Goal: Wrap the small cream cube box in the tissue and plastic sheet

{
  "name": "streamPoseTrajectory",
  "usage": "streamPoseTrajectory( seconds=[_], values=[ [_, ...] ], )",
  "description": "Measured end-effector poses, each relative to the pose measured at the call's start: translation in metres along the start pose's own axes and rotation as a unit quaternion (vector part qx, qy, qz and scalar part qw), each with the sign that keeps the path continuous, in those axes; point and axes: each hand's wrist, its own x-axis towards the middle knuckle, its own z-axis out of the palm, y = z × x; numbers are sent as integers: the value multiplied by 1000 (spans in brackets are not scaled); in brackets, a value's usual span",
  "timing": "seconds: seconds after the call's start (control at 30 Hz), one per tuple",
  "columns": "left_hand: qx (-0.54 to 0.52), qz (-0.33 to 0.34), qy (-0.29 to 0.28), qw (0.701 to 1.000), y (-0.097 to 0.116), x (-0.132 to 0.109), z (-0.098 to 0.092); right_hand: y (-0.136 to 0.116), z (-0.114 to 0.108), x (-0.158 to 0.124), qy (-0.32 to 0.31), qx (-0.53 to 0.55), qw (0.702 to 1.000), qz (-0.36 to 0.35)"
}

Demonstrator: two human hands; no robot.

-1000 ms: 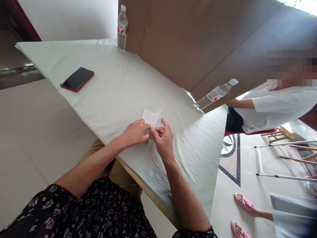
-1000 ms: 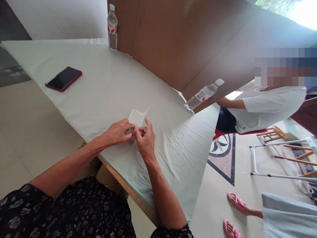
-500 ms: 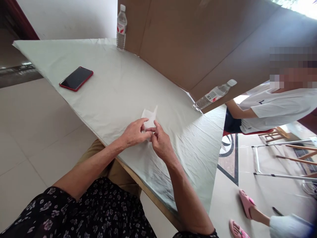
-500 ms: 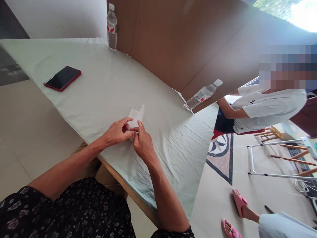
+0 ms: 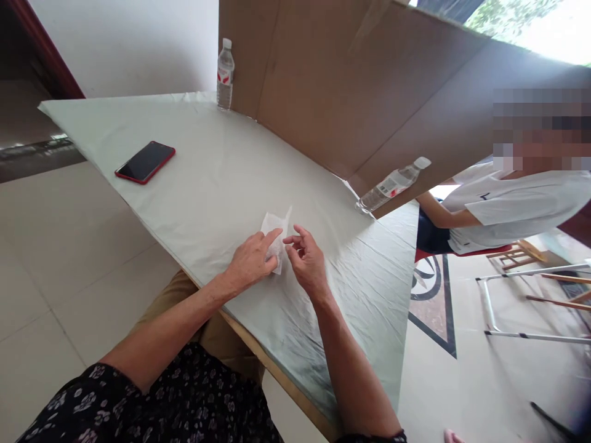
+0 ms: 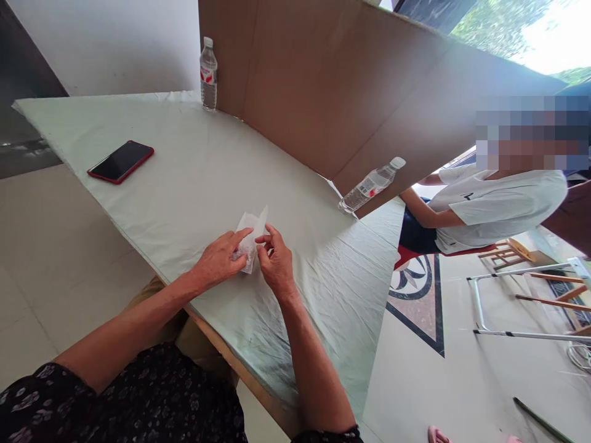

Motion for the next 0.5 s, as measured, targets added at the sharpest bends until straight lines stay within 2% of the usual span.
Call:
streamPoseTrajectory(
  seconds=[0.2, 0.3, 0.4, 0.5],
  values=[
    [79, 16, -33, 996, 6, -1, -5, 8, 9, 10, -49, -27, 998, -7],
    [80, 8, -22, 997, 6, 0, -2, 16, 3, 13, -16, -17, 1000, -9],
    [76, 4, -13, 997, 5, 0, 2, 27, -6, 23, 17, 27, 997, 72],
    [71, 12, -7, 997, 3, 0, 5, 35, -6, 40, -15, 93, 977, 189]
  ],
)
